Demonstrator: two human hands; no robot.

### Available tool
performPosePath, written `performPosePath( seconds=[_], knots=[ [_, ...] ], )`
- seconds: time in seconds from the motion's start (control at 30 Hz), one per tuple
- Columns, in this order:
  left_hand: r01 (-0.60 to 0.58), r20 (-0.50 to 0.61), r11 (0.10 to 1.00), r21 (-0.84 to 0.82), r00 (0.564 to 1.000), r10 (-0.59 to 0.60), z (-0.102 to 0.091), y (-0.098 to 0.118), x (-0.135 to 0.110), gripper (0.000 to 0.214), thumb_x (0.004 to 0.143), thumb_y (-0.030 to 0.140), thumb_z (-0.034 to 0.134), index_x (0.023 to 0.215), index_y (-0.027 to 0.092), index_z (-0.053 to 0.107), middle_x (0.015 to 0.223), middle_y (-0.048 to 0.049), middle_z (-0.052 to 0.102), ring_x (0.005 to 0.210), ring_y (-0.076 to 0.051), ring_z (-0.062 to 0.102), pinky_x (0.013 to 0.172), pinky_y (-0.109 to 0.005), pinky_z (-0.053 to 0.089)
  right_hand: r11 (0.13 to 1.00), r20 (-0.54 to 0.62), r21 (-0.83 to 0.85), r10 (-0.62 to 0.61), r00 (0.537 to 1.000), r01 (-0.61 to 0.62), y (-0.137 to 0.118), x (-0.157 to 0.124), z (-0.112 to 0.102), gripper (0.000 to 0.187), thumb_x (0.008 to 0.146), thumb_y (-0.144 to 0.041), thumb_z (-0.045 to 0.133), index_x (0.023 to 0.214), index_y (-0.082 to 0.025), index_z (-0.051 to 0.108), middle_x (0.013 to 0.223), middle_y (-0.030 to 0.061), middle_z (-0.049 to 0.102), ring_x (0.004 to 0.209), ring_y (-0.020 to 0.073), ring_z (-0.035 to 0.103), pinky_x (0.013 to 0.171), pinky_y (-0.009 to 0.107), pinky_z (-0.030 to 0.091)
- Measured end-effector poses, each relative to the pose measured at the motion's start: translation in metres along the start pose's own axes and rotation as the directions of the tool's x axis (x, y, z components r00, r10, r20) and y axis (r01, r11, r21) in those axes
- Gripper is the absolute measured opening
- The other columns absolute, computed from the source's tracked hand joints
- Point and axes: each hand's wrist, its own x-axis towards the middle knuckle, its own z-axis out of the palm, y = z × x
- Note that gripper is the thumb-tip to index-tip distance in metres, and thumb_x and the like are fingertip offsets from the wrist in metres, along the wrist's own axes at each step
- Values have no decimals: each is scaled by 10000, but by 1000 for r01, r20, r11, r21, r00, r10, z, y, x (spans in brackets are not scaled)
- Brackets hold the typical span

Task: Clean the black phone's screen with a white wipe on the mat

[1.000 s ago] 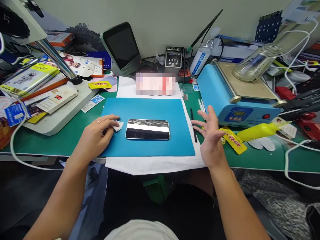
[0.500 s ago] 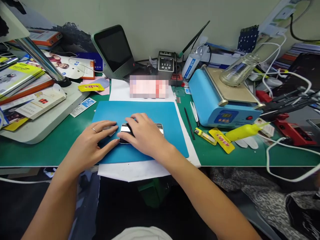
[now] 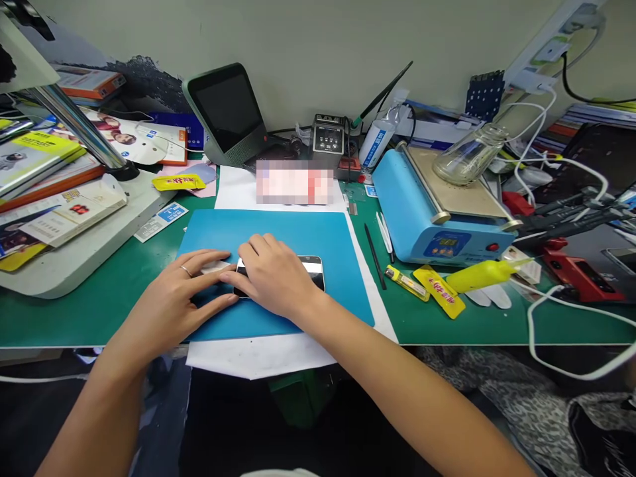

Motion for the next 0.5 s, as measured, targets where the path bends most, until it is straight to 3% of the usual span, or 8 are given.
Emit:
performPosePath(
  seconds=[0.5],
  knots=[
    [-1, -9, 1000, 5, 1000, 1, 1, -1, 0, 410, 1000, 557, 604, 1286, 289, 724, 1412, -98, 658, 1325, -367, 585, 1082, -556, 521, 996, 30, 87, 29, 999, -31, -1, 1, -2, 650, 1028, -692, 282, 1076, -147, 633, 1080, 145, 684, 964, 264, 556, 847, 405, 456]
  ],
)
